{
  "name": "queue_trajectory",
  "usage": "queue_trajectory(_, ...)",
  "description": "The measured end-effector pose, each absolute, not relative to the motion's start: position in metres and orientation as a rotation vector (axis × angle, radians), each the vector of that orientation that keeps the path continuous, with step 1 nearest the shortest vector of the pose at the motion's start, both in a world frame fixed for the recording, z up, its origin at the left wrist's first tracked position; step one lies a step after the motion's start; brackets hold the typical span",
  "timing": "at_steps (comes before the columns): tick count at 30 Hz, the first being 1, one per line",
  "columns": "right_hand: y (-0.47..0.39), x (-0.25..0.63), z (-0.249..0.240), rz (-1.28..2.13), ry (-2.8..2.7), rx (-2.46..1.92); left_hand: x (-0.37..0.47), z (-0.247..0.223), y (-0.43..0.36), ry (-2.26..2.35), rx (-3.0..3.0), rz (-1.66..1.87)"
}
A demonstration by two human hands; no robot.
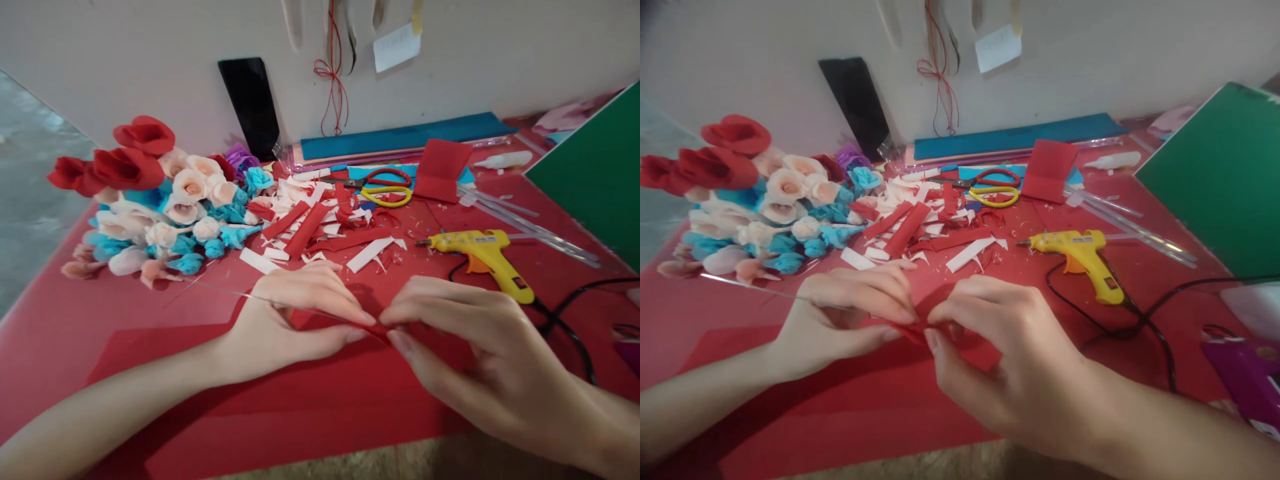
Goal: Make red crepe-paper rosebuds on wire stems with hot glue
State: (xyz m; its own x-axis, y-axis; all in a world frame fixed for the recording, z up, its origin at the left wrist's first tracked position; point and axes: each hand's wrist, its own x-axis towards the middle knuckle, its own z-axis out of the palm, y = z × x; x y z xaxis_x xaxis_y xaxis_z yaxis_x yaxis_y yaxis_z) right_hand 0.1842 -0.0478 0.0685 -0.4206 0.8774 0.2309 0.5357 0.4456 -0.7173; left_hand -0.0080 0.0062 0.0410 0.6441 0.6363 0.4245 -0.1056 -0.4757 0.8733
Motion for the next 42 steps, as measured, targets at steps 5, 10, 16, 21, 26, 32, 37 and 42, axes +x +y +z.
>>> queue_trajectory(5, -0.046, 0.185, 0.071, 0.882, -2.063, -1.21, -0.007, 0.043, 0.006, 0.393, 1.898, 0.942)
queue_trajectory(10, -0.04, 0.184, 0.071, 1.097, -1.971, -1.24, -0.007, 0.043, 0.009, 0.355, 1.951, 0.902)
queue_trajectory(16, -0.038, 0.183, 0.072, 1.245, -1.907, -1.255, -0.007, 0.046, 0.009, 0.343, 2.086, 0.882)
queue_trajectory(21, -0.041, 0.182, 0.069, 1.195, -1.892, -1.288, -0.008, 0.046, 0.009, 0.352, 2.091, 0.867)
queue_trajectory(26, -0.044, 0.183, 0.071, 1.152, -1.931, -1.301, -0.01, 0.045, 0.009, 0.342, 2.084, 0.854)
queue_trajectory(32, -0.041, 0.18, 0.07, 1.091, -1.96, -1.326, -0.01, 0.045, 0.009, 0.345, 2.081, 0.86)
queue_trajectory(37, -0.042, 0.18, 0.069, 0.973, -1.986, -1.279, -0.008, 0.042, 0.006, 0.414, 2.0, 0.936)
queue_trajectory(42, -0.048, 0.181, 0.065, 0.775, -2.025, -1.233, -0.008, 0.039, 0.006, 0.4, 1.958, 0.953)
